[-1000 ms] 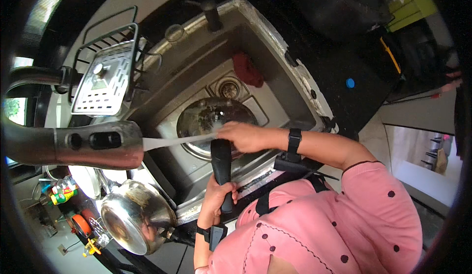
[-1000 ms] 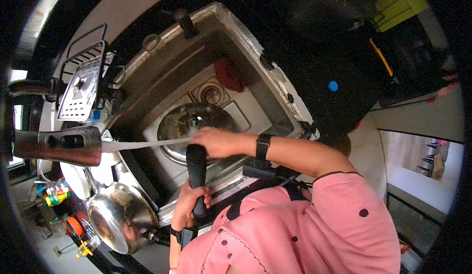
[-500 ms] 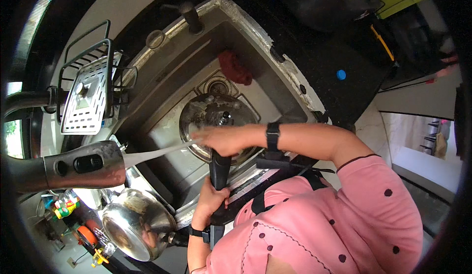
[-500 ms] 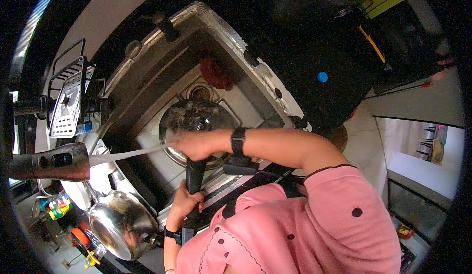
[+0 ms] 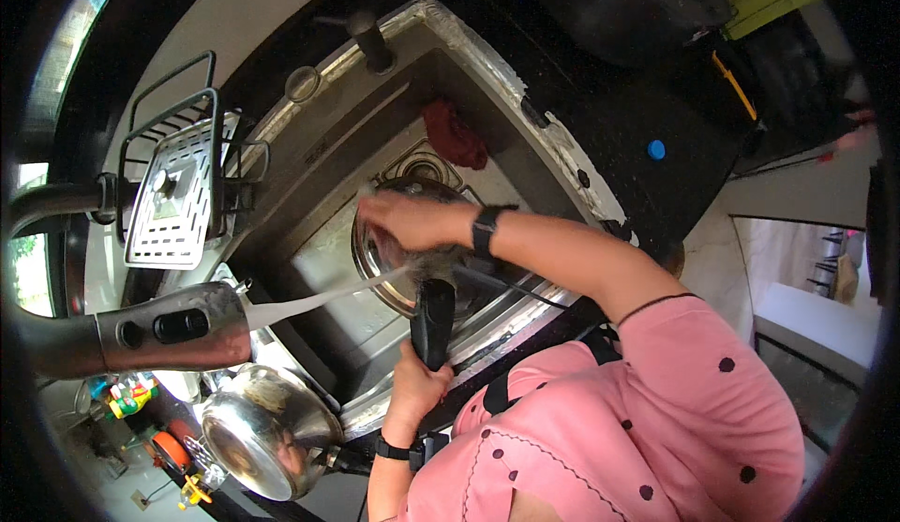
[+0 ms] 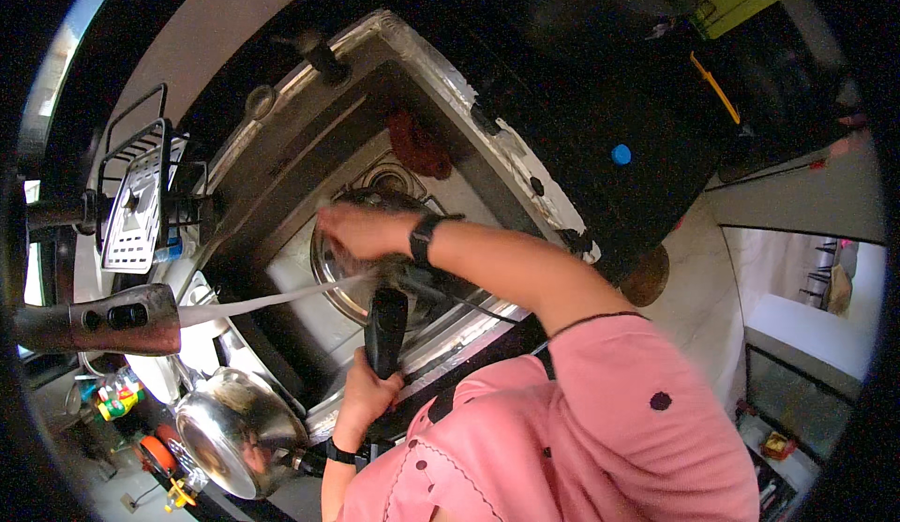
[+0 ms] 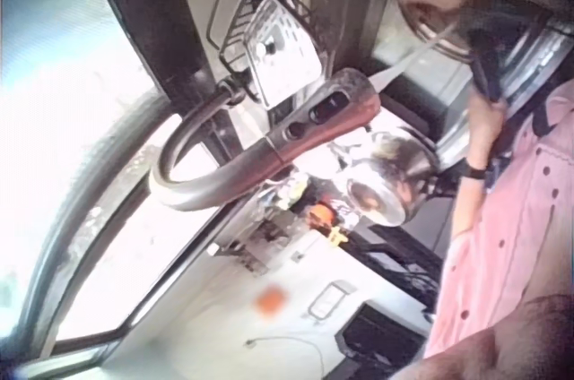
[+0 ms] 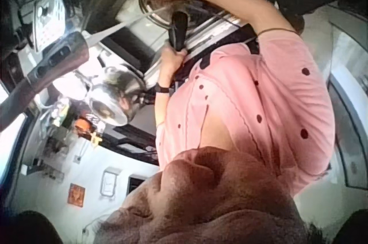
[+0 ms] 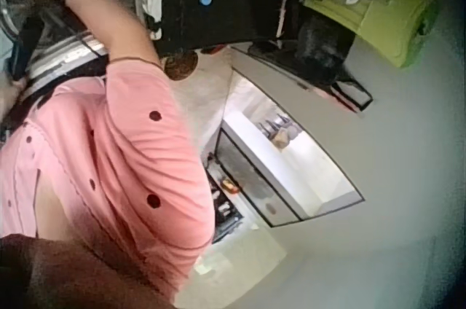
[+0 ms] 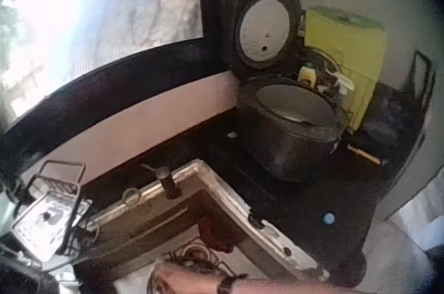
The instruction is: The person washes several items including a pressure cooker lid, a metal rice cooker pot, and a dark saucepan using a cloth in a kitchen sink.
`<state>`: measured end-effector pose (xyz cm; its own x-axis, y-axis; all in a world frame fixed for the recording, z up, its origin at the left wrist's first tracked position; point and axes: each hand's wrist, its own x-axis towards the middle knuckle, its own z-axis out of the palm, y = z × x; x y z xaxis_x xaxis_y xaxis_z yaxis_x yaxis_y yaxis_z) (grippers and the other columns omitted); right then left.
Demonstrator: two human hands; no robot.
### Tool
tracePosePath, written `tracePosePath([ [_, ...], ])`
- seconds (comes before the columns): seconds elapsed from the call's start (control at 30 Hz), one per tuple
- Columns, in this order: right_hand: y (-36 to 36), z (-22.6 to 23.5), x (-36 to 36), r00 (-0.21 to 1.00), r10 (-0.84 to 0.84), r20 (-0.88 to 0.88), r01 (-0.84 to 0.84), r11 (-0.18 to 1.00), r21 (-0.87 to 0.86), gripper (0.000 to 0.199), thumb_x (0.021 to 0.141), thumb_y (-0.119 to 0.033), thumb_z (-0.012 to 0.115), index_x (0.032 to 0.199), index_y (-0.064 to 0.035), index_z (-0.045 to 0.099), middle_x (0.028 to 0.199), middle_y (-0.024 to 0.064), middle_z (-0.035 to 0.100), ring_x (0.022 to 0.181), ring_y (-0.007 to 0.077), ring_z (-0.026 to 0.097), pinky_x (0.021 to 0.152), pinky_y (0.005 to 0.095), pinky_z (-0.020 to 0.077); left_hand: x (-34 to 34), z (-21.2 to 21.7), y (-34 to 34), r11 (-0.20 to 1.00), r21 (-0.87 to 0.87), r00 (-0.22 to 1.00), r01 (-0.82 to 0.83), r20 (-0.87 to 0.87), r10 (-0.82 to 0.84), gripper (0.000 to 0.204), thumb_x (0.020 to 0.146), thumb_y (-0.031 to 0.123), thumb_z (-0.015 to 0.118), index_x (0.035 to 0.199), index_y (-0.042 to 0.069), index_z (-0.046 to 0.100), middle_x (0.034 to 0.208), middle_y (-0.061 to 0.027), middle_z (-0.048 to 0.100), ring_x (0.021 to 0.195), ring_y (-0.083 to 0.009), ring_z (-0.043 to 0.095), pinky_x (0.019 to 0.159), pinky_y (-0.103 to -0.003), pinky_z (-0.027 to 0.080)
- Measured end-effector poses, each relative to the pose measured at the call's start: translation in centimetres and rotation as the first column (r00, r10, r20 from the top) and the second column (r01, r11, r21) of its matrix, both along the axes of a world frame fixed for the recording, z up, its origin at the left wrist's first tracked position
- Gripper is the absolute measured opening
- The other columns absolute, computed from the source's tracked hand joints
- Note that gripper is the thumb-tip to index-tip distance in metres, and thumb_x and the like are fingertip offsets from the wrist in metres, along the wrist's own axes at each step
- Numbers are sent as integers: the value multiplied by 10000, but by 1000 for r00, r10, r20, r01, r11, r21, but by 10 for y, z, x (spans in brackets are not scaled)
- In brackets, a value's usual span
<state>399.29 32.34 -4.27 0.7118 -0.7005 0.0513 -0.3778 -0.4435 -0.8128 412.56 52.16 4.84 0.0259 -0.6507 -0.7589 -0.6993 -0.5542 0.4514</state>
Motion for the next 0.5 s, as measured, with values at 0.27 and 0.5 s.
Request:
tracePosePath([
  [0.27,36,15,1,994,111,-22,-113,956,-272,564,792,-34,553,1316,61,366,1388,204,376,1274,358,382,1044,397,349,3,-10,9,995,-77,996,59,66,-54,434,728,103,657,1040,-30,386,651,-190,605,497,-261,617,469,-370,478],
  [0.5,-19,-12,-5,957,-273,-96,235,927,-293,162,793,-44,508,922,-1,597,981,163,609,907,343,612,773,401,510,2,-13,13,955,-191,963,229,191,-192,548,713,162,669,1111,-60,364,743,-319,598,736,-472,607,630,-473,496],
])
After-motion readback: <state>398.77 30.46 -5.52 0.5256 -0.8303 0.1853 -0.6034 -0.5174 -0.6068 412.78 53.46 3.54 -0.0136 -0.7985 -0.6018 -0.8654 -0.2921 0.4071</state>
